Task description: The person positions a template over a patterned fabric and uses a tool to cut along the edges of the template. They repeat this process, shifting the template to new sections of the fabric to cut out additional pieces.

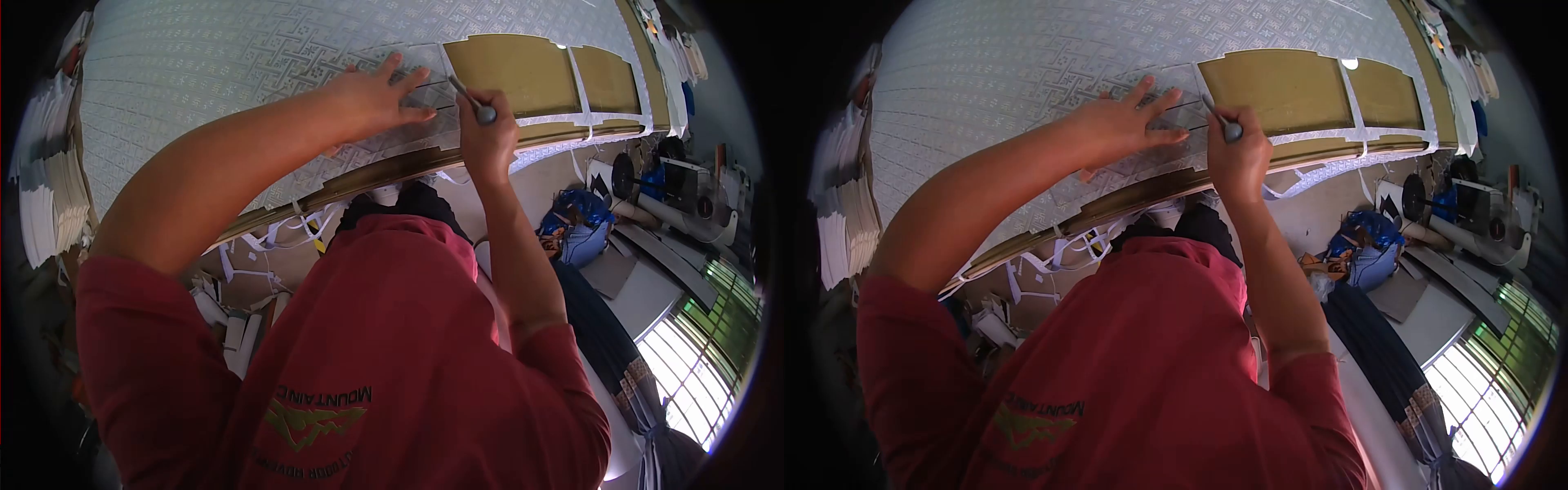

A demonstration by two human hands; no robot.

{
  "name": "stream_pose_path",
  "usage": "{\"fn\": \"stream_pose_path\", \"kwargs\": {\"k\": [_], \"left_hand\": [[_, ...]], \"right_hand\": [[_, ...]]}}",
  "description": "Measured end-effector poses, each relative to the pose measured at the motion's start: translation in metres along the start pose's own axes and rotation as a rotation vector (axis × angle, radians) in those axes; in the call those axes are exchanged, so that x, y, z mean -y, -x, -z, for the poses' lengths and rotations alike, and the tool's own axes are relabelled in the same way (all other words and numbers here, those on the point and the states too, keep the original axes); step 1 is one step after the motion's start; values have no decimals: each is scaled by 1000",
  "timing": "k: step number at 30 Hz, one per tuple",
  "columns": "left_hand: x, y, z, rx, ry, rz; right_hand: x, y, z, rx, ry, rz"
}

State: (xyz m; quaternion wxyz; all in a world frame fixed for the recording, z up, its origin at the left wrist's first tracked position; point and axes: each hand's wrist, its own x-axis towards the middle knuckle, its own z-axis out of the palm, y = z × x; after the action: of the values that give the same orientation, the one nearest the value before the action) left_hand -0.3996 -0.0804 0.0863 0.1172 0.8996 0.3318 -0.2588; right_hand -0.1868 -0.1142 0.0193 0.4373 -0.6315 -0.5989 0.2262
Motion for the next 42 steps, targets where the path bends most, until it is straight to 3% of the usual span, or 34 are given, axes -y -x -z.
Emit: {"fn": "stream_pose_path", "kwargs": {"k": [7, 19, 21, 26, 28, 29, 31, 33, 42], "left_hand": [[3, -2, -10, -92, 21, -12], [0, 1, -8, -76, 18, 9], [2, -2, -18, -157, 30, 8], [0, -5, -19, -110, 26, 39], [0, -9, -20, -113, 52, 44], [-1, -9, -19, -111, 21, 48], [0, -10, -24, -85, -4, 65], [1, -12, -37, -264, -13, 40], [-3, -11, -12, -21, -59, 99]], "right_hand": [[-5, -44, -37, -13, 3, 53], [-26, -54, -32, 58, -73, 91], [-49, -72, -29, 208, -187, 28], [-35, -136, 2, 574, -382, -59], [-33, -169, 7, 888, -311, 27], [-29, -184, 7, 899, -334, 21], [-19, -212, 5, 1211, -145, 117], [-20, -224, -2, 1235, -170, 196], [-31, -221, -37, 1278, -236, 400]]}}
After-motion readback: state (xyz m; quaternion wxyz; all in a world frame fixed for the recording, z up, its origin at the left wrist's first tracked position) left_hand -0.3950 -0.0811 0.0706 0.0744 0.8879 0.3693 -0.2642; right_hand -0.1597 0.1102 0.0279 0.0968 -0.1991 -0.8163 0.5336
